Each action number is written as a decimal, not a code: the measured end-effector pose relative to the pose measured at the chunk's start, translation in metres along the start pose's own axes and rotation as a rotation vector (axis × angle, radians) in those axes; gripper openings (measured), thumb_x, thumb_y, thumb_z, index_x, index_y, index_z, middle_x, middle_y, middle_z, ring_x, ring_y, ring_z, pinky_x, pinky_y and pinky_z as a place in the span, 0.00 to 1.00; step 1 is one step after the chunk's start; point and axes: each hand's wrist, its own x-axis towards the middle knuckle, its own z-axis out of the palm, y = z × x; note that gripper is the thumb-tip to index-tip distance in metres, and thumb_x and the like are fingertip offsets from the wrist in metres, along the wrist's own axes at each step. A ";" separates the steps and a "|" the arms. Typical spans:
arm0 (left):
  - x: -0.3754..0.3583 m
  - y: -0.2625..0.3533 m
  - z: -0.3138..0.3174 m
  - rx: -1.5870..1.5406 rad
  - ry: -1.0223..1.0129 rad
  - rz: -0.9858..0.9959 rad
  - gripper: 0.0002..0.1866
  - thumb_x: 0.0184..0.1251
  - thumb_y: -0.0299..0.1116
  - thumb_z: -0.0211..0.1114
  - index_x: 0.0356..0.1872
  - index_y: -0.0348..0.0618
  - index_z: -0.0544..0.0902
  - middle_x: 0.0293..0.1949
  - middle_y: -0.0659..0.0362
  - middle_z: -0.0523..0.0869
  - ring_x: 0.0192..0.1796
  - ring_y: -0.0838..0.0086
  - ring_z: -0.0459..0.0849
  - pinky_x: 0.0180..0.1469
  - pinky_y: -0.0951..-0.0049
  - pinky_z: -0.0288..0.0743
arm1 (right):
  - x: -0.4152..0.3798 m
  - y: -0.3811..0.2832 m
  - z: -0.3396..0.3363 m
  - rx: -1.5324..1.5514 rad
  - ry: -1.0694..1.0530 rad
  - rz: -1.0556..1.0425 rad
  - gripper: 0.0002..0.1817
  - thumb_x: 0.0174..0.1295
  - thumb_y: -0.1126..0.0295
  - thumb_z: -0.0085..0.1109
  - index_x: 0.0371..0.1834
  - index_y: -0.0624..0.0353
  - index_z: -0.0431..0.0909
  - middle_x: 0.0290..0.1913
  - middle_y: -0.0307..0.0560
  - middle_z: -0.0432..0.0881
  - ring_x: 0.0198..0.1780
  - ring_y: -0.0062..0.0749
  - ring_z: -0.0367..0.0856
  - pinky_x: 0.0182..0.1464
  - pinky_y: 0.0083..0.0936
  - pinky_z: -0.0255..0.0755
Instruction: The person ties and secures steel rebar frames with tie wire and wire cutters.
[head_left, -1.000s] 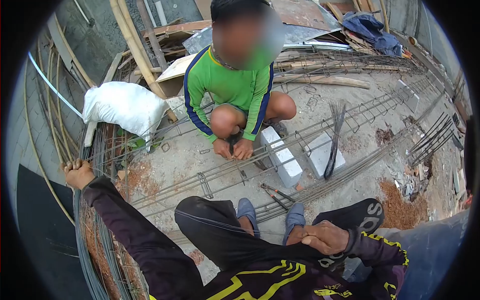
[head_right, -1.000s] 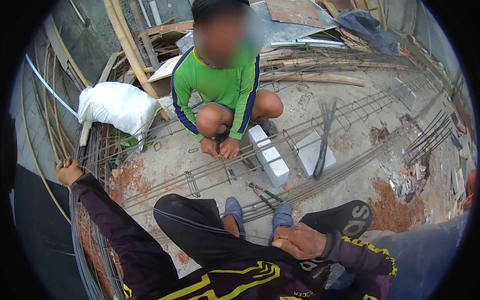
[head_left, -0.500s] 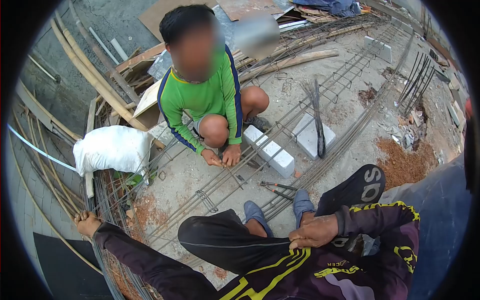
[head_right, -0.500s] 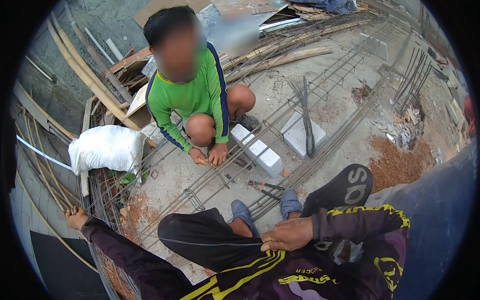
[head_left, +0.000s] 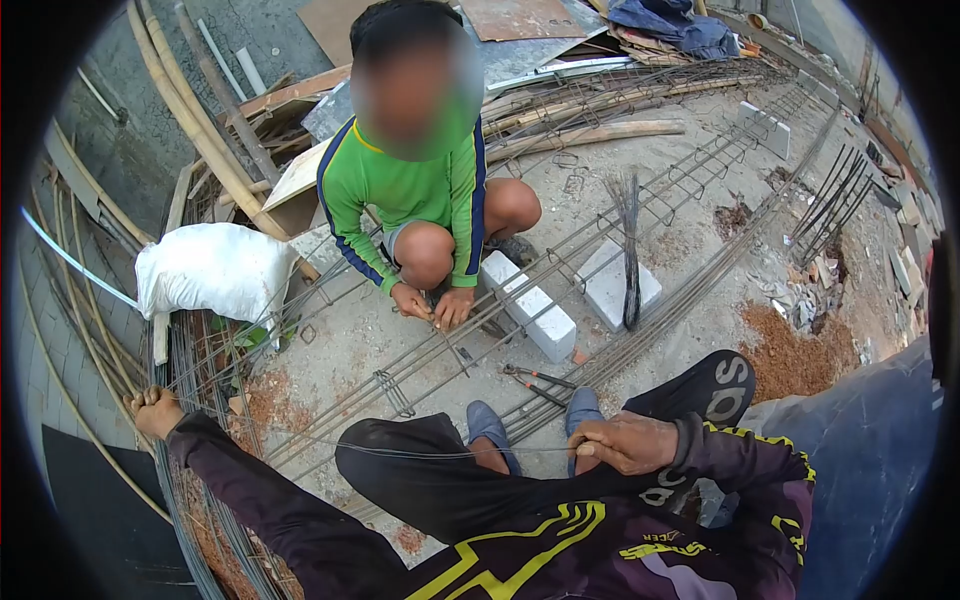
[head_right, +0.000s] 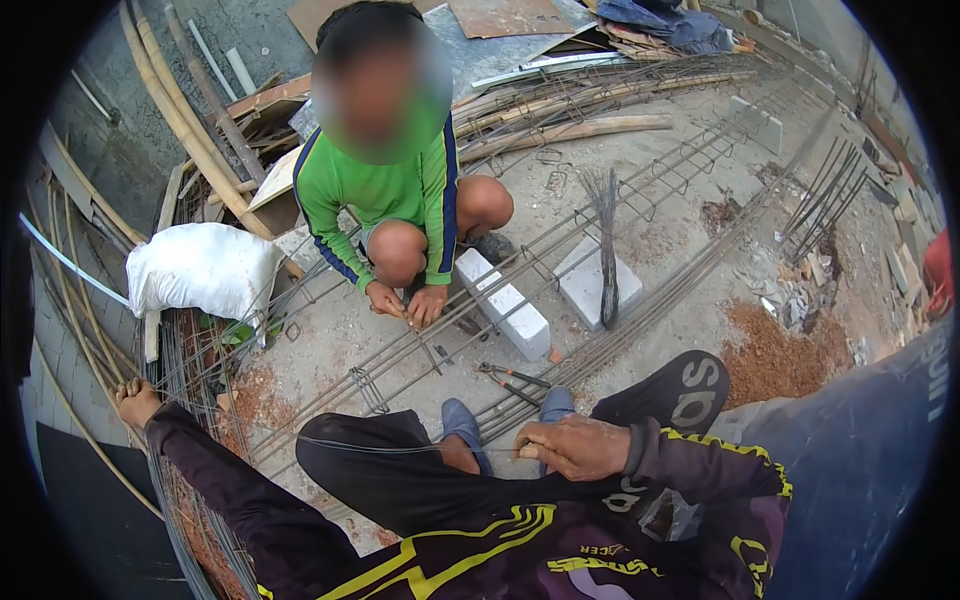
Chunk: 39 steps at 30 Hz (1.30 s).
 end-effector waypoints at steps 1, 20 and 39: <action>-0.001 0.000 0.002 -0.001 0.000 -0.001 0.13 0.72 0.33 0.51 0.24 0.46 0.72 0.15 0.65 0.68 0.13 0.77 0.62 0.13 0.75 0.59 | 0.001 0.000 -0.001 -0.077 -0.009 0.020 0.12 0.72 0.64 0.45 0.47 0.61 0.72 0.37 0.50 0.81 0.38 0.44 0.83 0.39 0.31 0.75; 0.034 -0.010 0.000 -0.088 -0.229 -0.027 0.11 0.67 0.35 0.53 0.24 0.47 0.75 0.16 0.64 0.71 0.13 0.73 0.65 0.15 0.74 0.62 | 0.010 0.008 0.018 -0.069 -0.115 -0.109 0.07 0.70 0.67 0.45 0.41 0.56 0.73 0.29 0.50 0.79 0.29 0.45 0.80 0.35 0.38 0.70; -0.288 0.002 -0.037 -0.340 -0.153 -0.535 0.19 0.74 0.22 0.44 0.64 0.32 0.66 0.23 0.61 0.66 0.18 0.82 0.57 0.19 0.82 0.57 | -0.012 -0.049 -0.116 1.417 1.300 -1.372 0.09 0.72 0.68 0.44 0.43 0.62 0.71 0.33 0.45 0.79 0.31 0.29 0.79 0.42 0.29 0.79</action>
